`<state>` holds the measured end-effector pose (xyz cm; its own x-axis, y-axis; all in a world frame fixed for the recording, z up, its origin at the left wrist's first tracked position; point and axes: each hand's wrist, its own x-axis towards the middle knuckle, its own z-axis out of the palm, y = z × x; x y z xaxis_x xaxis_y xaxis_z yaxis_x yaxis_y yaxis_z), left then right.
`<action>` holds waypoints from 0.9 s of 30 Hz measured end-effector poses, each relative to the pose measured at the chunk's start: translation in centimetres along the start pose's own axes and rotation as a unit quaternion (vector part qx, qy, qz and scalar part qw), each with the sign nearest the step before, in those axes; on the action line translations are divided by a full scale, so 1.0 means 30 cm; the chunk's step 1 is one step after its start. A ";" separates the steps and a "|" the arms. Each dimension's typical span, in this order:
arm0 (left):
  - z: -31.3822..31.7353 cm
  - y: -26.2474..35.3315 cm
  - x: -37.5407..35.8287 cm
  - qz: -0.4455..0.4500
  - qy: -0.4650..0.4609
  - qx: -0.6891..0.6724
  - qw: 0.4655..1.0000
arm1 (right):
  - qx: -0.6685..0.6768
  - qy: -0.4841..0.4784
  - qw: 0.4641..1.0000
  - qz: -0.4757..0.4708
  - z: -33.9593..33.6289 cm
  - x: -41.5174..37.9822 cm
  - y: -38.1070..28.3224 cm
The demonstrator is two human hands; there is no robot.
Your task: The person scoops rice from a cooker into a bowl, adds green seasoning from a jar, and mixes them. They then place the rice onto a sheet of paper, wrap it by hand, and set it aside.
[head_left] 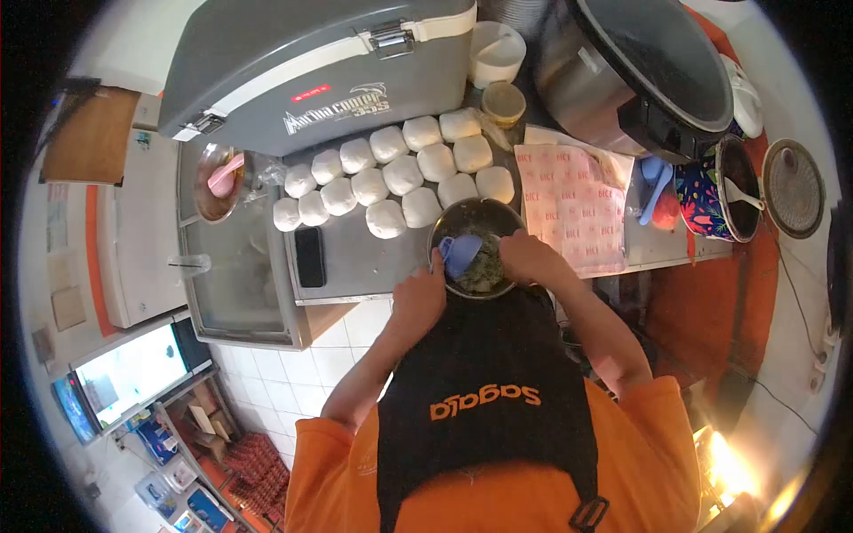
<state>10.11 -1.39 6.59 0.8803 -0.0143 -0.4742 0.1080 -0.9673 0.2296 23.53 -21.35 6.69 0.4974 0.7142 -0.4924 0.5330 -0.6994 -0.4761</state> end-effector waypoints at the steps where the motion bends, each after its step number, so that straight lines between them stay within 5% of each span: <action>1: 0.013 0.001 0.006 0.002 -0.029 -0.021 0.999 | 0.013 -0.052 0.999 0.000 -0.061 -0.005 -0.028; 2: 0.034 -0.002 0.014 0.004 -0.057 -0.041 0.998 | 0.025 -0.102 0.994 -0.001 -0.095 -0.008 -0.045; 8: 0.142 -0.019 0.054 0.004 -0.065 -0.164 0.984 | 0.245 0.040 0.961 0.122 0.161 -0.026 0.024; 11: 0.109 0.018 0.072 -0.046 -0.076 -0.229 0.969 | 0.162 0.154 0.971 0.082 0.231 -0.005 -0.080; 12: 0.095 0.029 0.072 -0.065 -0.079 -0.234 0.967 | 0.176 0.096 0.975 0.093 0.215 0.012 -0.114; 16: 0.162 0.003 0.108 -0.055 -0.023 -0.275 0.960 | 0.104 0.144 0.983 0.039 0.179 -0.001 -0.157; 21: 0.287 -0.070 0.129 -0.040 0.068 -0.303 0.950 | 0.102 0.080 0.990 0.053 0.131 -0.042 -0.134; 24: 0.081 -0.061 0.049 -0.088 -0.009 -0.458 0.884 | 0.087 0.060 0.992 0.068 -0.082 -0.146 -0.068; 27: -0.077 -0.045 -0.007 -0.112 -0.089 -0.454 0.880 | -0.001 0.118 0.992 0.032 -0.076 -0.124 0.038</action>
<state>10.85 0.52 8.34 0.7126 0.0342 -0.7008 0.6649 -0.3516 0.6590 23.84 -24.75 9.65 0.6770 0.6543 -0.3370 0.4965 -0.7440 -0.4471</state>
